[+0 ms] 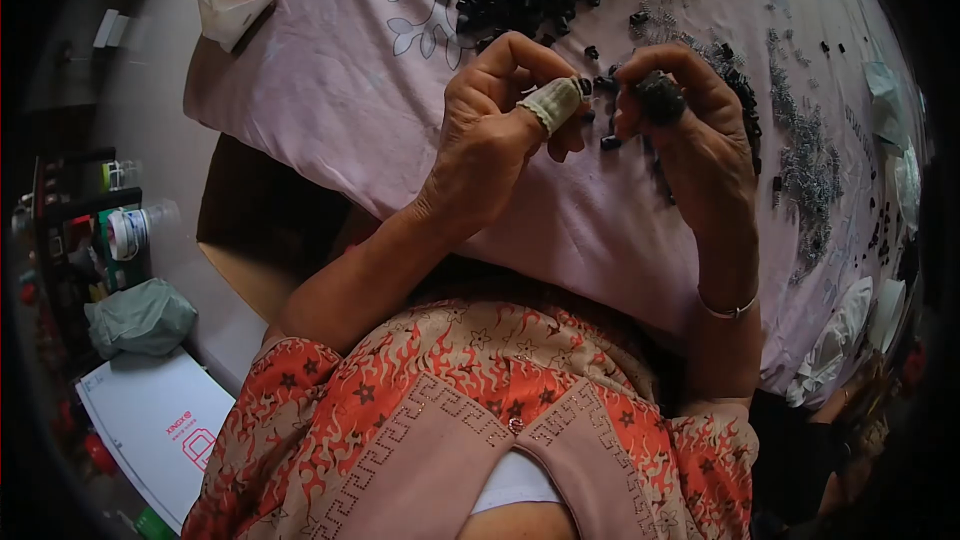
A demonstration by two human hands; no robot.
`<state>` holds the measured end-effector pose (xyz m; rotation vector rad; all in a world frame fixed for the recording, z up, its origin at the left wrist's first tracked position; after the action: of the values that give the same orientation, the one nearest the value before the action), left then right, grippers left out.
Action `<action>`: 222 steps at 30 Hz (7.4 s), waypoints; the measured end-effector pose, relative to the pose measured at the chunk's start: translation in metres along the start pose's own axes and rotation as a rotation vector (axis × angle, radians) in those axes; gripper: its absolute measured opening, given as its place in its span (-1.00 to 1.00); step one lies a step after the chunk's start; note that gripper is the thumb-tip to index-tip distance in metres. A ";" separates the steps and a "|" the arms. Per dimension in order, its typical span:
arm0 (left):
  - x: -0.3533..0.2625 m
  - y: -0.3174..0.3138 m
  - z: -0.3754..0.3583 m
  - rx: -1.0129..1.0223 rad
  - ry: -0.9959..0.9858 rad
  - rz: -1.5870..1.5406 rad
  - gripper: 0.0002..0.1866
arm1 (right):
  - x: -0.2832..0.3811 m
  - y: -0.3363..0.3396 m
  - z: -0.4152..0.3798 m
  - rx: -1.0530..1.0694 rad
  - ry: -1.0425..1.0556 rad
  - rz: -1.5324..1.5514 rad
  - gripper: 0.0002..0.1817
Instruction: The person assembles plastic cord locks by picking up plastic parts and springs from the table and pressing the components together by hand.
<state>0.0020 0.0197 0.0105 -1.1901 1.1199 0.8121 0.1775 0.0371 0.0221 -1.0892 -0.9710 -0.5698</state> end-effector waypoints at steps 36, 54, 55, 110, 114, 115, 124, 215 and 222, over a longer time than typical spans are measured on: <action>0.003 -0.001 0.003 0.105 -0.017 0.031 -0.89 | -0.004 -0.008 -0.001 0.026 -0.060 -0.021 -0.86; 0.003 0.002 0.005 0.118 -0.127 0.249 -0.81 | 0.003 -0.009 -0.001 -0.009 -0.238 -0.258 -0.93; 0.003 0.002 0.005 0.135 -0.116 0.267 -0.80 | 0.003 -0.009 0.000 -0.002 -0.256 -0.255 -0.93; 0.015 0.021 0.018 -0.072 0.040 -0.347 -0.82 | -0.022 -0.034 0.057 0.136 0.200 -1.693 -0.85; 0.013 0.021 0.018 -0.028 0.044 -0.363 -0.82 | -0.006 -0.021 0.041 0.096 0.167 -1.359 -0.84; 0.013 0.020 0.018 -0.026 0.049 -0.335 -0.82 | 0.000 -0.017 0.033 0.002 0.020 -1.075 -0.83; 0.010 0.000 0.002 0.102 0.107 -0.200 -0.86 | 0.003 0.000 -0.009 -0.097 -0.083 0.191 -0.67; 0.014 -0.005 0.003 0.145 0.076 -0.064 -0.85 | -0.008 -0.006 -0.015 -0.118 -0.084 0.022 -0.84; 0.017 -0.003 0.004 0.155 0.050 -0.106 -0.84 | -0.007 -0.007 -0.015 -0.179 -0.120 0.122 -0.82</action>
<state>0.0108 0.0213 -0.0048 -1.1349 1.1301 0.6069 0.1739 0.0197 0.0176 -1.3463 -0.9632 -0.5029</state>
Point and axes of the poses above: each hand's wrist, its own z-axis towards the middle knuckle, its own y-axis out of the back of the hand, x = y × z, the point moved 2 cm from there along z, towards the middle knuckle, and after that the axes turned 12 degrees about z, right-handed, at the moved point
